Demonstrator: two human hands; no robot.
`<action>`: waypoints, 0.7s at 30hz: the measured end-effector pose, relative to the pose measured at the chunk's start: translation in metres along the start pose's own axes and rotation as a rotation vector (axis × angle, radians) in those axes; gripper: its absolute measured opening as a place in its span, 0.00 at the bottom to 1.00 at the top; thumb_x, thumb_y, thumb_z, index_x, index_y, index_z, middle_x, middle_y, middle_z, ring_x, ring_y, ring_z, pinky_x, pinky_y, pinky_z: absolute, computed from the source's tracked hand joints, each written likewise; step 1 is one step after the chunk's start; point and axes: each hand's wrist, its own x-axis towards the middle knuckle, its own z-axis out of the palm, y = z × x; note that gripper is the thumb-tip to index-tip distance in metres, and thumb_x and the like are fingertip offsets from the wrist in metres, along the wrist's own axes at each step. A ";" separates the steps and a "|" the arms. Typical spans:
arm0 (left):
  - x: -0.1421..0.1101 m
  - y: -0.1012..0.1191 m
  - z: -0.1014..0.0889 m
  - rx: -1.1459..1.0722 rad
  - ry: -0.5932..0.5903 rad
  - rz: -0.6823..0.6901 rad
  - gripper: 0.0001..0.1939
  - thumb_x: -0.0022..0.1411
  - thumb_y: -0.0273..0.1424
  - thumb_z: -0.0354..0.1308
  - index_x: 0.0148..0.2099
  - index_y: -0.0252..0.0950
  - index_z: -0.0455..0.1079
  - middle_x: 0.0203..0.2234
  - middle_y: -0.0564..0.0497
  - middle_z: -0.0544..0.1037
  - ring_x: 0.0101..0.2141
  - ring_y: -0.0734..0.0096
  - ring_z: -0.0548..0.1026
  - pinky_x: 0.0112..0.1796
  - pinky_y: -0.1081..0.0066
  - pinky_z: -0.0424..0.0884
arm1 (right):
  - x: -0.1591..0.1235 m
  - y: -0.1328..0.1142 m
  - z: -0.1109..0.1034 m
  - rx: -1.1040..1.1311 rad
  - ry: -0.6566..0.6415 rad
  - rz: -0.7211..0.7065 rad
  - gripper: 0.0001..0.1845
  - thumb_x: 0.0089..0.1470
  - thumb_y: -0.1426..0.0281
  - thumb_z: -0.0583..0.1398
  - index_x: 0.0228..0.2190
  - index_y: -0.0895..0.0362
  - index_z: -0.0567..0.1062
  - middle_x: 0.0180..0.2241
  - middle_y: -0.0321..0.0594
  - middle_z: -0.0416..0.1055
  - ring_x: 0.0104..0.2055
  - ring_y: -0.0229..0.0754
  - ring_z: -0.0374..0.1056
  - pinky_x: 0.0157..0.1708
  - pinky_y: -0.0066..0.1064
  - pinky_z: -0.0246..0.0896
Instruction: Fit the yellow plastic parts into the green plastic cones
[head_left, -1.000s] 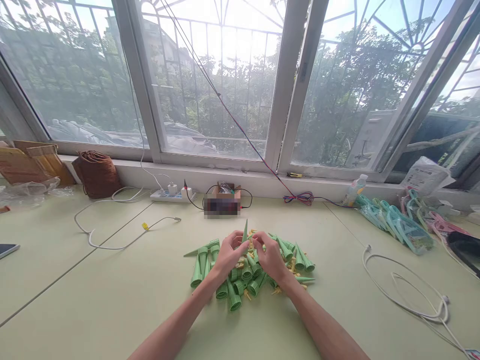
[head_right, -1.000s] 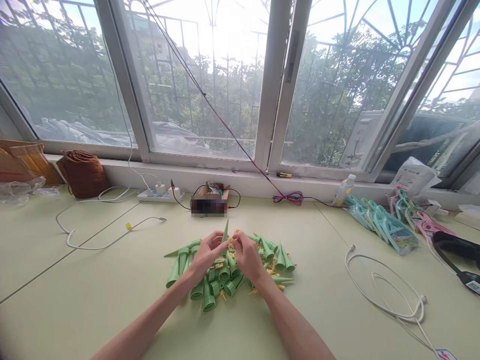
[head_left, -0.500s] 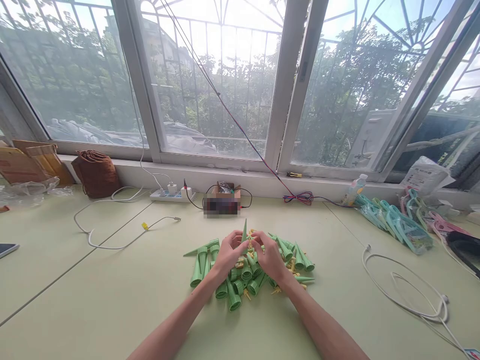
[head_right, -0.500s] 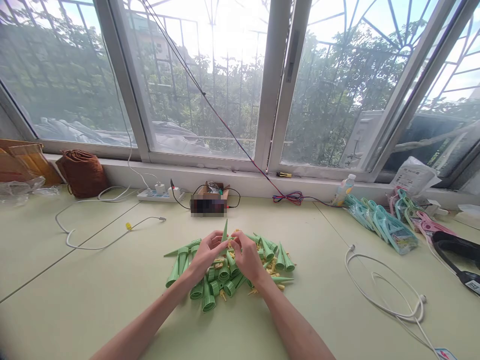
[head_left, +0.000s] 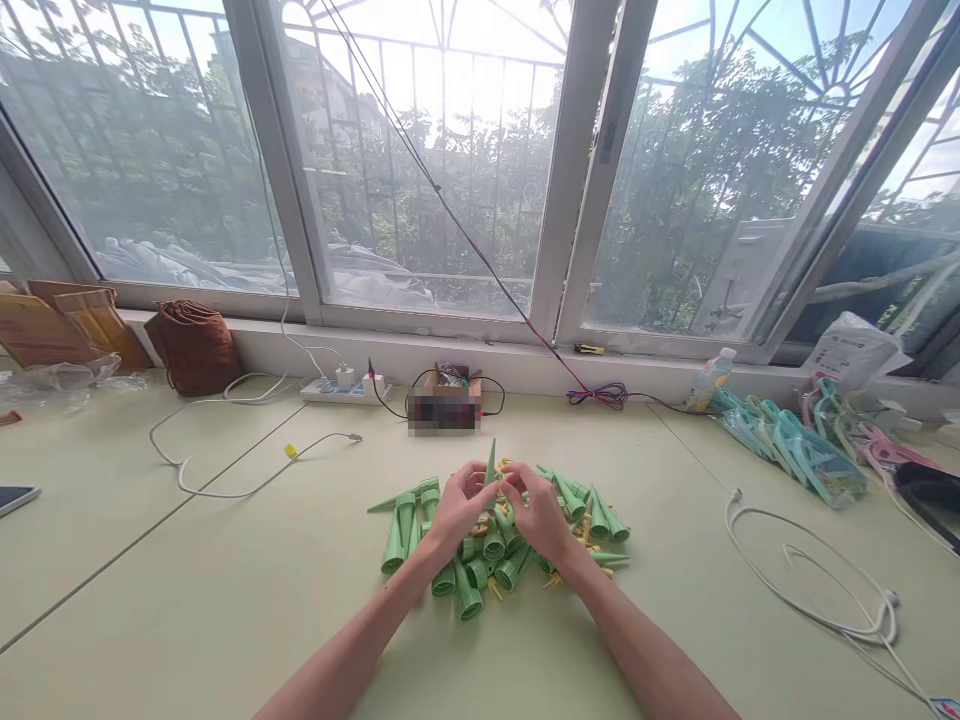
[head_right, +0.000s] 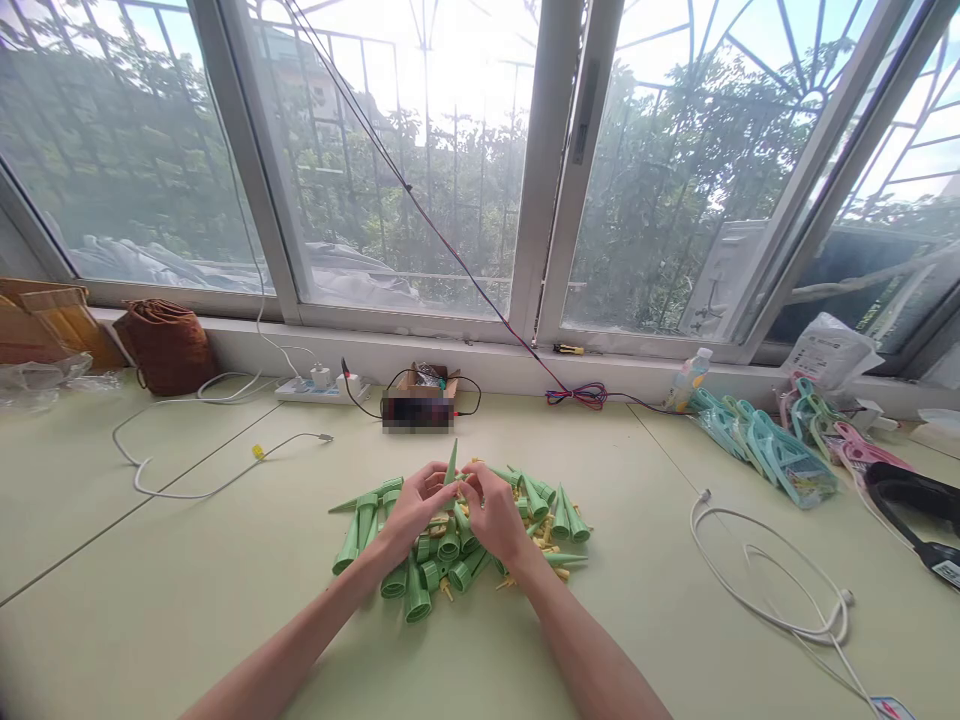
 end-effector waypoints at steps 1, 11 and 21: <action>0.000 -0.001 0.000 0.002 0.002 0.001 0.16 0.56 0.42 0.63 0.42 0.37 0.70 0.31 0.49 0.76 0.37 0.62 0.76 0.30 0.73 0.73 | 0.000 0.000 0.000 -0.003 0.000 0.000 0.08 0.63 0.70 0.52 0.42 0.56 0.69 0.30 0.39 0.72 0.31 0.41 0.69 0.33 0.29 0.64; -0.002 0.003 0.002 -0.029 -0.013 -0.045 0.18 0.55 0.44 0.62 0.41 0.37 0.69 0.32 0.48 0.77 0.38 0.62 0.75 0.29 0.72 0.73 | 0.000 0.003 0.001 -0.040 0.034 0.017 0.08 0.63 0.70 0.52 0.40 0.57 0.70 0.26 0.37 0.71 0.27 0.40 0.68 0.32 0.29 0.63; -0.001 0.002 0.002 0.011 0.011 0.009 0.17 0.55 0.43 0.63 0.41 0.36 0.70 0.33 0.48 0.78 0.38 0.62 0.77 0.36 0.70 0.72 | 0.000 -0.001 0.000 -0.046 0.021 0.009 0.09 0.62 0.70 0.52 0.40 0.56 0.71 0.27 0.39 0.73 0.29 0.41 0.69 0.30 0.29 0.64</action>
